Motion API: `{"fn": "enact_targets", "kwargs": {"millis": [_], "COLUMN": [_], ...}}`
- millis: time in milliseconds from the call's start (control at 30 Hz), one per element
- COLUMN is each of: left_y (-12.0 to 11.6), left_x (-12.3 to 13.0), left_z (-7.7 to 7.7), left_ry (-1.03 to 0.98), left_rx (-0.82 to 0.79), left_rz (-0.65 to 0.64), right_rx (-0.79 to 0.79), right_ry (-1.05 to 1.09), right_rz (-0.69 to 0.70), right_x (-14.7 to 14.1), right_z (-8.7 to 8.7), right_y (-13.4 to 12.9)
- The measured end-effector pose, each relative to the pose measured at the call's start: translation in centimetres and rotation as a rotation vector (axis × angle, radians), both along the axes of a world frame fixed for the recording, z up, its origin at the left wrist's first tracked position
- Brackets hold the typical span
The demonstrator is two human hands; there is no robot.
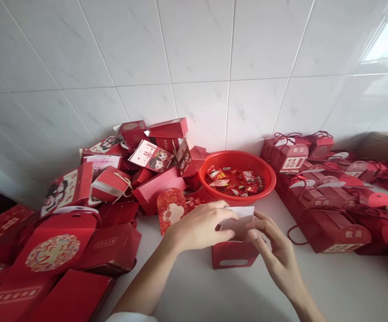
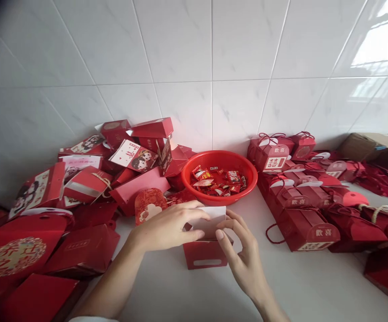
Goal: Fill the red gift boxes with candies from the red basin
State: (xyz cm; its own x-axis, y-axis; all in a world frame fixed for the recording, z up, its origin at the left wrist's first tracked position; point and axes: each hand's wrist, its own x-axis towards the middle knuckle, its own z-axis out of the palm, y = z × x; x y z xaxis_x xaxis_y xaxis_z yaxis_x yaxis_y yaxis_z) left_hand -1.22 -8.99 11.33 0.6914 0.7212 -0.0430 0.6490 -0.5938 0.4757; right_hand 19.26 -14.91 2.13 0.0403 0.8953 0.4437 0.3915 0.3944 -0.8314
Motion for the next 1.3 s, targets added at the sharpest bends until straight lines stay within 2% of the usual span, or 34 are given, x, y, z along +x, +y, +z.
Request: {"fn": "enact_targets", "kwargs": {"millis": [133, 267, 500, 633, 733, 833, 933, 1000, 1067, 1167, 1300], "left_y": [0.2, 0.6, 1.7, 1.6, 1.1, 0.8, 1.2, 2.0, 2.9, 4.3, 6.1], "left_x": [-0.2, -0.2, 0.3, 0.4, 0.6, 0.7, 0.3, -0.1, -0.5, -0.9, -1.0], "left_z": [0.0, -0.2, -0.9, -0.8, -0.3, 0.0, -0.1, -0.3, -0.5, -0.9, -1.7], "left_ry": [0.035, 0.035, 0.003, -0.034, -0.036, -0.105, -0.260, -0.352, -0.415, -0.490, -0.520], "left_rx": [0.039, 0.145, 0.193, 0.140, 0.082, 0.031, -0.013, -0.014, -0.028, -0.066, -0.061], "left_rz": [0.007, 0.010, 0.028, -0.002, -0.026, -0.072, -0.121, -0.076, 0.024, 0.161, 0.221], "right_rx": [-0.094, -0.112, 0.032, 0.079, 0.083, 0.022, -0.061, -0.140, -0.208, -0.282, -0.404], "right_ry": [0.105, 0.065, -0.127, -0.220, -0.147, 0.004, 0.078, 0.069, 0.015, -0.109, -0.352], "right_rz": [0.043, 0.099, 0.087, 0.272, 0.361, 0.267, 0.082, 0.024, 0.029, 0.110, 0.215], "right_x": [0.3, 0.8, 1.6, 2.7, 4.1, 5.7, 6.7, 6.8, 6.5, 5.5, 4.6], "right_z": [1.2, 2.1, 2.8, 4.4, 6.2, 7.3, 7.0, 6.1, 5.1, 3.7, 2.4], "right_y": [0.8, 1.7, 3.2, 4.4, 6.6, 10.5, 14.9, 17.4, 19.0, 20.4, 21.3]}}
